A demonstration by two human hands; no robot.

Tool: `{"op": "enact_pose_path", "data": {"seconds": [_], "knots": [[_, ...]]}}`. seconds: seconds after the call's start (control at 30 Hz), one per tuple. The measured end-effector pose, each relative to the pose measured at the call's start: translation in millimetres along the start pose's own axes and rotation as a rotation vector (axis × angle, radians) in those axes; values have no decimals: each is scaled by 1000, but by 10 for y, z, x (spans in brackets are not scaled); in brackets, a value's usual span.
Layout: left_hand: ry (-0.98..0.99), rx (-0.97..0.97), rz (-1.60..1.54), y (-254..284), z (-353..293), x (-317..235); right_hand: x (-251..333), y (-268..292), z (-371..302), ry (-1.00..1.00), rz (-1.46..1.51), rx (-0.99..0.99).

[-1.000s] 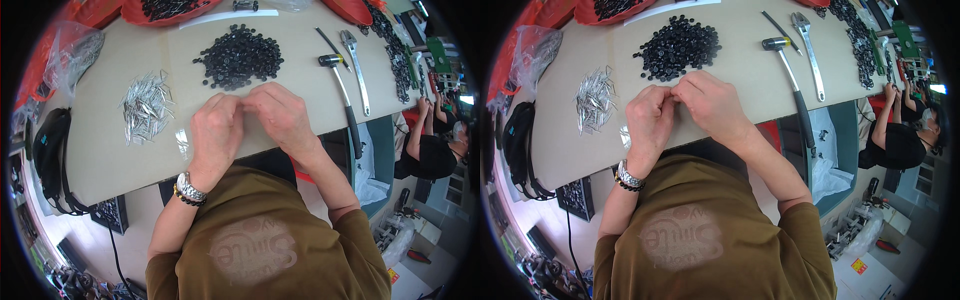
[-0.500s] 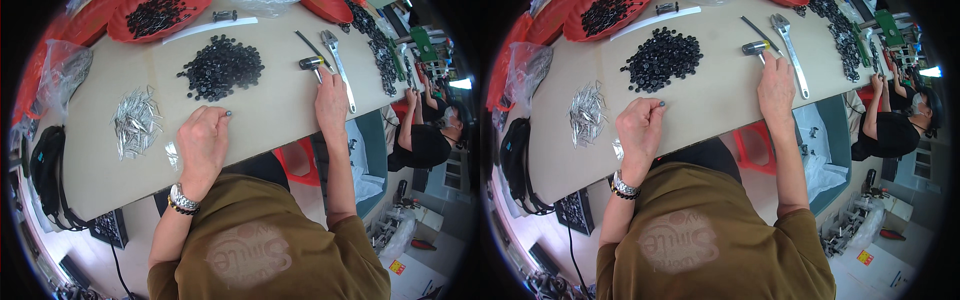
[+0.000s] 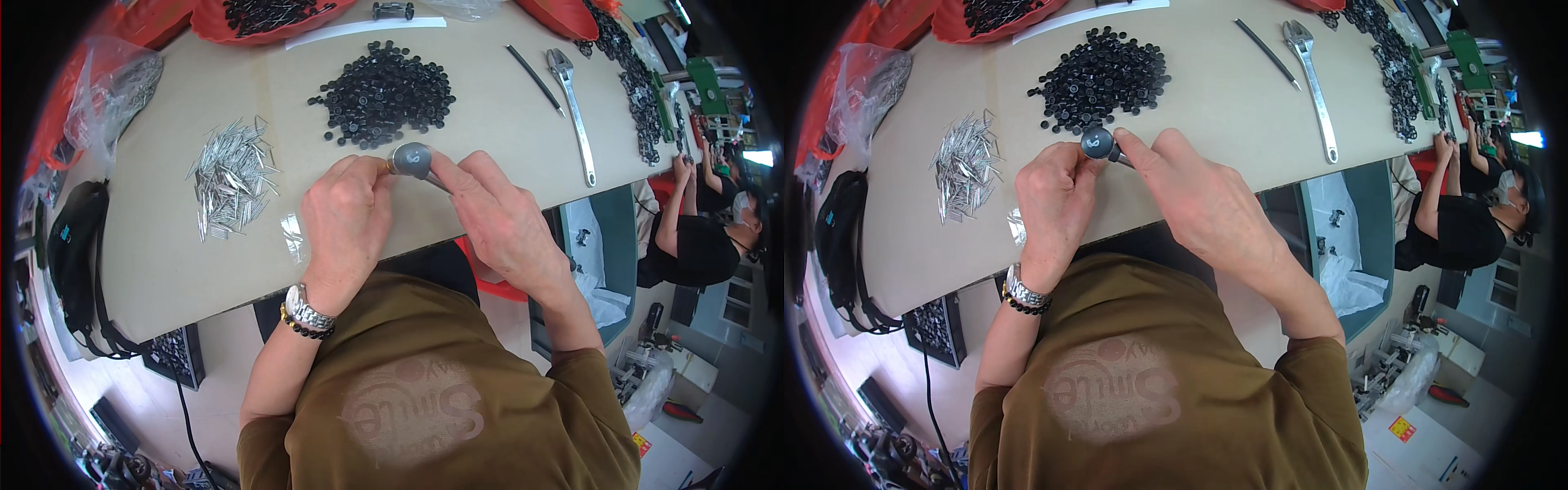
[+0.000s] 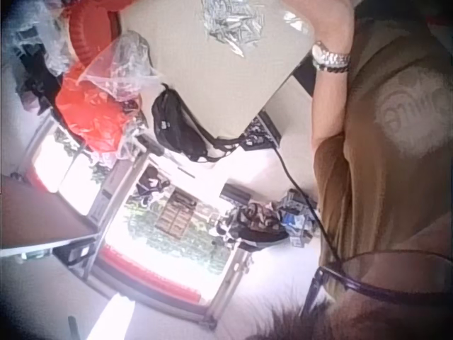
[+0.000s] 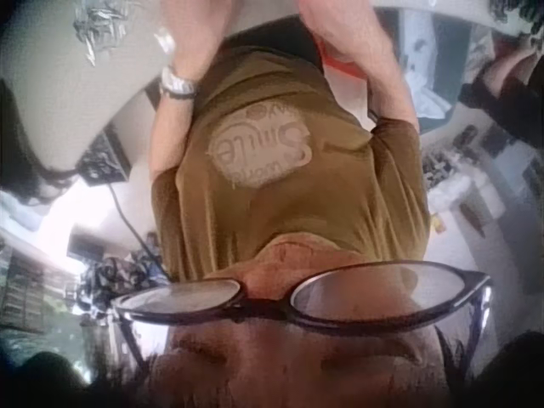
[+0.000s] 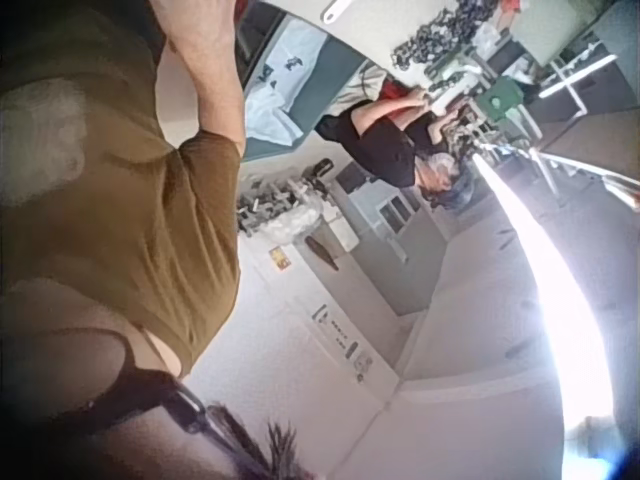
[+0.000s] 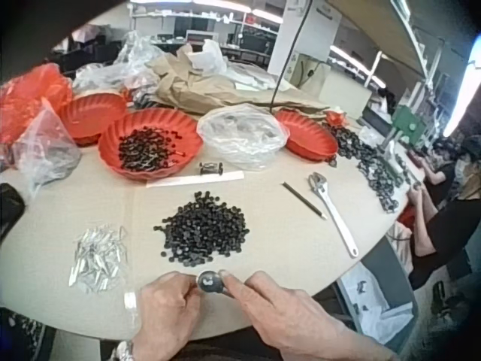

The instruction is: The person assembles small plastic components and metal pins by hand, then taps them together with a small hammer.

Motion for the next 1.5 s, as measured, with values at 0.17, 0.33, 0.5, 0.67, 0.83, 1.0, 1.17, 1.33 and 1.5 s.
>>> {"op": "enact_pose_path", "data": {"seconds": [0.17,0.33,0.5,0.67,0.83,1.0,1.17,1.33,1.5], "knots": [[23,25,35,8,0,37,18,49,74,44,2,22],[23,-3,-3,14,29,6,68,120,78,10,24,28],[1,-9,-13,-15,32,43,40,89,119,-9,18,62],[1,-36,-70,-29,2,52,14,178,87,-5,38,-74],[17,-23,-41,-25,14,15,1,78,80,-26,-16,64],[-2,-51,-57,-39,-7,48,8,150,57,-48,-37,-31],[33,-3,-13,15,11,-16,18,34,18,39,-38,28],[45,9,5,17,34,-14,30,41,41,28,-22,-4],[43,7,21,13,72,0,21,7,60,14,-29,13]]}}
Point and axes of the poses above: each hand's wrist, its own z-axis towards the middle knuckle, its own y-axis out of the back of the hand, x = y × z, the point moved 1 cm from there along z, towards the middle knuckle, and after that the axes turned 1 degree about z, right-handed, at the moved point
